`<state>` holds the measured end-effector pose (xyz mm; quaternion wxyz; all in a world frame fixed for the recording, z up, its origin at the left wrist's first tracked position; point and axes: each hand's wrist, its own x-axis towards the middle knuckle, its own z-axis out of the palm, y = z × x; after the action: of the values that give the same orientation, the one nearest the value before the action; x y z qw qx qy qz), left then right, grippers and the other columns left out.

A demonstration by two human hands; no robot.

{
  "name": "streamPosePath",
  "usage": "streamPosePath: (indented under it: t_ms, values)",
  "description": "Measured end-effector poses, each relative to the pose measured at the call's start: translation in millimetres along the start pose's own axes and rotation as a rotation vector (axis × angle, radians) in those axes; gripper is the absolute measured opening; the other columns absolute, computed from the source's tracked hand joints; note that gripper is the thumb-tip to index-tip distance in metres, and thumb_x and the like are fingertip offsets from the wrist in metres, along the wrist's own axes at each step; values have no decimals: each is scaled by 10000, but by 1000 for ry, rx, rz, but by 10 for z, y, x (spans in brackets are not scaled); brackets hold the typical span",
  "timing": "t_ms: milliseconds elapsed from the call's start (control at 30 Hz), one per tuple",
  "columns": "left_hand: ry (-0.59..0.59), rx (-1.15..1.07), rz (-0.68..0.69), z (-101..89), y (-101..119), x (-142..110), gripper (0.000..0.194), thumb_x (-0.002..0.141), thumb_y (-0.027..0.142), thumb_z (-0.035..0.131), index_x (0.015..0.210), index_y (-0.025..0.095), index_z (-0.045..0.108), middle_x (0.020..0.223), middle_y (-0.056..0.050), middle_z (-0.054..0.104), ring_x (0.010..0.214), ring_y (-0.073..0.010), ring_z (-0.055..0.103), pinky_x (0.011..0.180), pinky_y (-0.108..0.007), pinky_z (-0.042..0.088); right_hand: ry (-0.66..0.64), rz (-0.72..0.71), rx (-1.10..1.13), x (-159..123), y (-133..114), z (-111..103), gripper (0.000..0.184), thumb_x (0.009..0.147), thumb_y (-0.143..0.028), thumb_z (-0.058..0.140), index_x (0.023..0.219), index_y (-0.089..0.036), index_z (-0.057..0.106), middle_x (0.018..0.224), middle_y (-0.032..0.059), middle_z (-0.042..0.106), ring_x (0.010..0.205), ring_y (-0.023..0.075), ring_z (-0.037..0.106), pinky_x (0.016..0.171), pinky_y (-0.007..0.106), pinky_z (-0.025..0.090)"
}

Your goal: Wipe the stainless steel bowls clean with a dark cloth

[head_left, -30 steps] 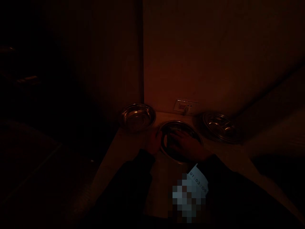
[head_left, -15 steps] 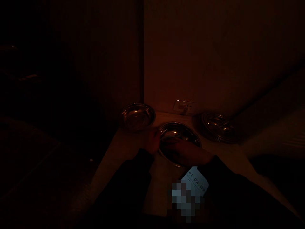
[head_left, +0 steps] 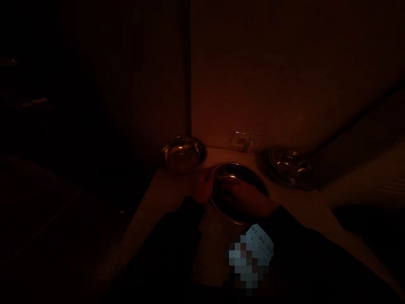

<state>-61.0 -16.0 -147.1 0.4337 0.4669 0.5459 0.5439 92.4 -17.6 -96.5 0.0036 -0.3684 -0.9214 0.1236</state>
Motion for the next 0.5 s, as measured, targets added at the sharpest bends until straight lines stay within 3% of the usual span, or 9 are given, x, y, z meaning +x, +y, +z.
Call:
streamPosePath:
  t_ms: [267, 500]
  values:
    - [-7, -19, -11, 8, -1, 16, 315, 837, 142, 459, 1076, 123, 664, 1129, -94, 685, 1074, -224, 607, 1003, -377, 415, 27, 74, -29, 47, 167, 63, 339, 902, -267, 466, 1206, -200, 601, 1288, 88, 571, 1181, 247, 508, 1012, 386, 386]
    - [48, -11, 5, 31, 13, -10, 274, 836, 165, 474, 1011, 137, 684, 1076, -82, 702, 1038, -224, 619, 987, -375, 420, -79, -113, 90, -117, 31, -62, 406, 820, -127, 510, 1205, -206, 611, 1316, 79, 555, 1231, 217, 472, 1037, 360, 366]
